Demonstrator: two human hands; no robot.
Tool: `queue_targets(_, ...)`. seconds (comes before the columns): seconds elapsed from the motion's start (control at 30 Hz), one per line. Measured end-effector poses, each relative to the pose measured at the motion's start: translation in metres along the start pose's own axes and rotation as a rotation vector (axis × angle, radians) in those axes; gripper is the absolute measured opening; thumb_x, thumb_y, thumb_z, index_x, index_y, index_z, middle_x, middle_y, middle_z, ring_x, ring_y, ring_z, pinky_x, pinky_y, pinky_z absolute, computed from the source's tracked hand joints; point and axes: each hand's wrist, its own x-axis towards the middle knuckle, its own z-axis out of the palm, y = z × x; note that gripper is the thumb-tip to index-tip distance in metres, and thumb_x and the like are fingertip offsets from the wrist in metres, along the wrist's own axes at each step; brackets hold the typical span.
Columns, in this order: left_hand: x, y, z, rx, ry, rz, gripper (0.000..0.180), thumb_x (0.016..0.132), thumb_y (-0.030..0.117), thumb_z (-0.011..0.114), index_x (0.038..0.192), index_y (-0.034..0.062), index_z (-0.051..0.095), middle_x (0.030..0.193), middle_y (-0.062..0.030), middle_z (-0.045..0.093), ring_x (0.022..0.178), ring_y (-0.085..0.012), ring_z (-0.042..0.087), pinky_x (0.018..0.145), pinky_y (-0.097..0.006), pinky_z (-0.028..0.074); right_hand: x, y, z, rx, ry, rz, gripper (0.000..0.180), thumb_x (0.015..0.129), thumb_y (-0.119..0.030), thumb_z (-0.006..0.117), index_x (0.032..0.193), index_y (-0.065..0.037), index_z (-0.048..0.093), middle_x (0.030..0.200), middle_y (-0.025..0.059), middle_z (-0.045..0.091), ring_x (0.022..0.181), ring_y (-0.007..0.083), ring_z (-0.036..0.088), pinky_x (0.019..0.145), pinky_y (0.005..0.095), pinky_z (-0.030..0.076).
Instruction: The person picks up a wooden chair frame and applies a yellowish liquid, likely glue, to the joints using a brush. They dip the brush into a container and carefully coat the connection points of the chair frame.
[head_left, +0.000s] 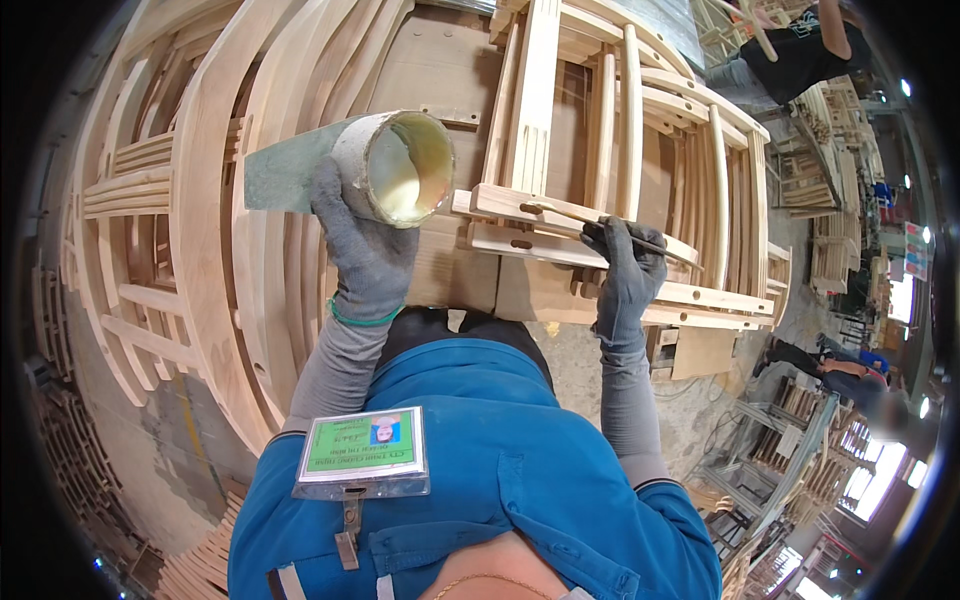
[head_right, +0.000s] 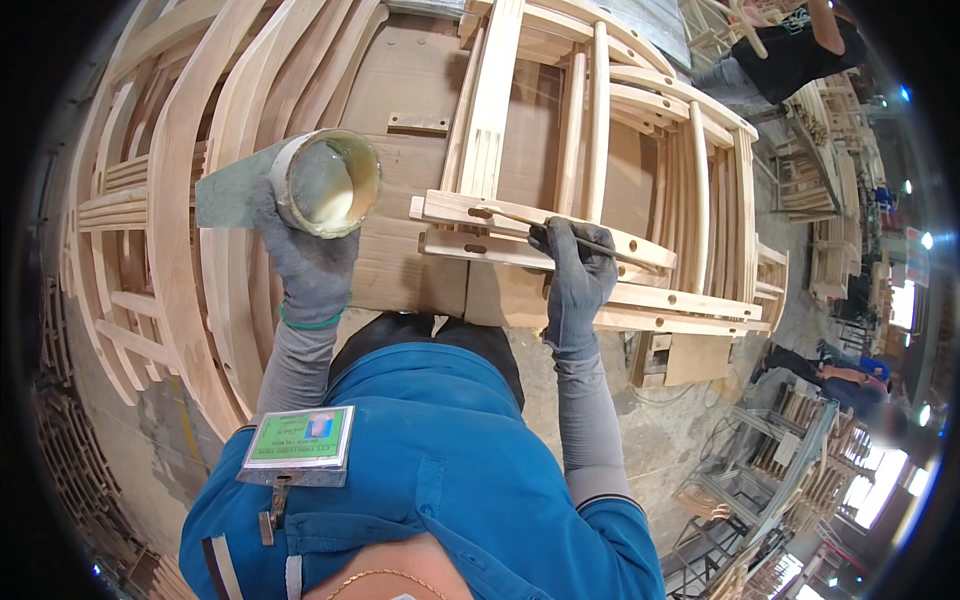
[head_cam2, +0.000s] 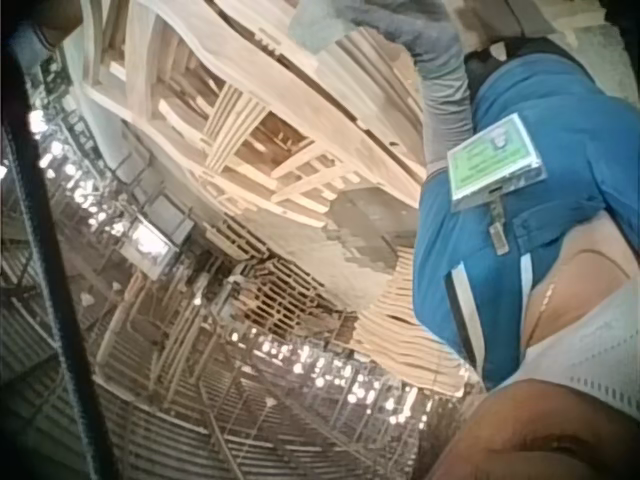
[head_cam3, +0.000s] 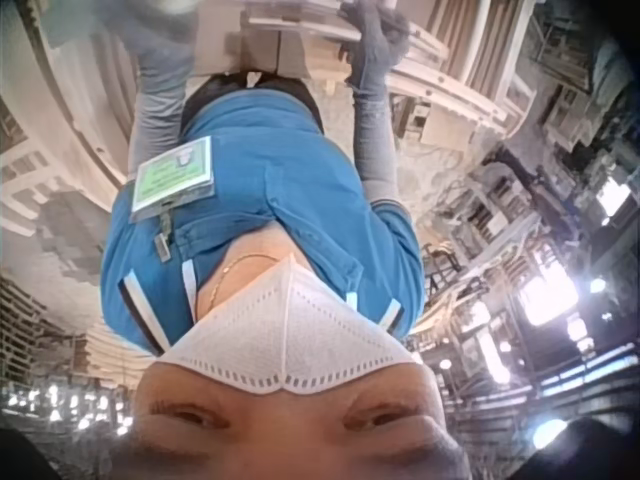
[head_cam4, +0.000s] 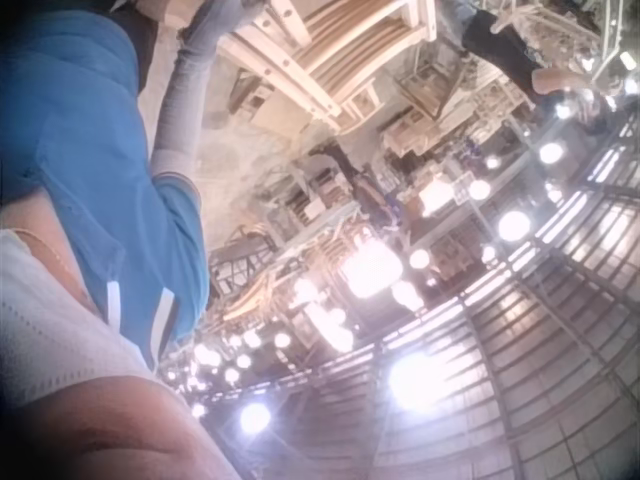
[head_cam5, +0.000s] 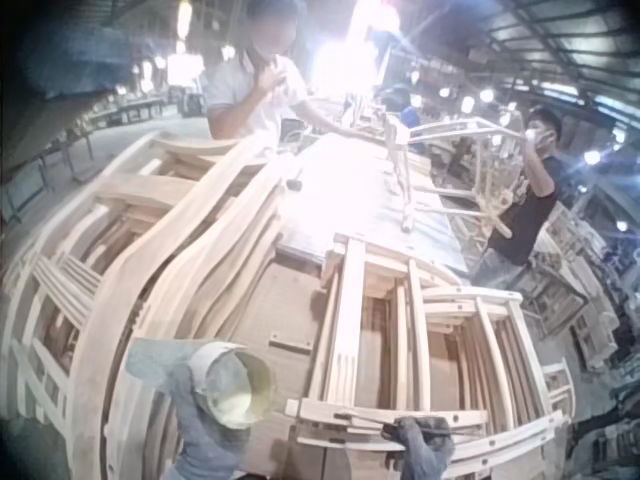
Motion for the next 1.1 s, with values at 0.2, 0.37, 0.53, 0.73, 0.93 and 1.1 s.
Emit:
queue_targets(0.2,0.001,0.001,-0.002,-0.050,-0.041,0.004,0.050,0.087,0.047,0.047,0.124,0.0135,0.044,0.120,-0.0017,0.050,0.111,-0.0153,0.049,0.091,-0.030,0.045,0.008,0.003,0.013,-0.025,-0.080,0.078,0.011,0.083,-0.004,0.061,0.087,0.003,0.054,0.079,0.0117,0.062,0.071,0.0162,0.062,0.068,0.0282,0.055)
queue_targets(0.37,0.000,0.003,-0.008,-0.046,-0.029,-0.038,0.049,0.087,0.047,0.047,0.123,0.0138,0.044,0.118,-0.0019,0.051,0.110,-0.0155,0.050,0.090,-0.031,0.047,0.014,-0.010,0.013,-0.365,-0.202,-0.065,0.012,0.082,-0.009,0.063,0.082,-0.001,0.055,0.071,0.0077,0.063,0.066,0.0125,0.062,0.057,0.0231,0.048)
queue_targets(0.53,0.004,-0.013,-0.003,-0.082,-0.048,-0.125,0.051,0.086,0.049,0.047,0.122,0.0125,0.046,0.119,-0.0042,0.052,0.109,-0.0193,0.051,0.089,-0.035,0.047,0.018,-0.018,0.039,-0.715,-0.471,-0.388,0.016,0.081,-0.015,0.064,0.078,-0.003,0.055,0.064,0.0125,0.060,0.055,0.0193,0.060,0.050,0.0277,0.044)
queue_targets(0.73,0.008,-0.031,-0.005,-0.158,-0.090,-0.214,0.050,0.087,0.048,0.046,0.121,0.0116,0.046,0.119,-0.0048,0.051,0.110,-0.0204,0.050,0.093,-0.036,0.043,0.022,-0.034,0.044,-0.873,-0.423,-0.430,0.022,0.081,-0.021,0.065,0.075,-0.004,0.054,0.060,0.0110,0.057,0.050,0.0214,0.055,0.045,0.0312,0.040)
queue_targets(0.93,0.013,-0.051,0.004,-0.073,-0.142,-0.228,0.049,0.088,0.047,0.043,0.122,0.0111,0.045,0.120,-0.0057,0.050,0.113,-0.0206,0.048,0.096,-0.036,0.040,0.026,-0.024,0.046,-0.893,-0.498,-0.353,0.026,0.078,-0.024,0.069,0.074,-0.004,0.054,0.059,0.0102,0.056,0.049,0.0189,0.053,0.045,0.0301,0.040)
queue_targets(1.1,0.029,-0.081,-0.036,0.269,-0.160,0.017,0.049,0.089,0.046,0.042,0.123,0.0110,0.044,0.120,-0.0053,0.050,0.113,-0.0208,0.047,0.096,-0.037,0.040,0.028,-0.022,0.026,-0.706,-0.450,-0.202,0.019,0.078,-0.016,0.068,0.080,-0.001,0.057,0.069,0.0105,0.062,0.060,0.0164,0.060,0.053,0.0277,0.047)
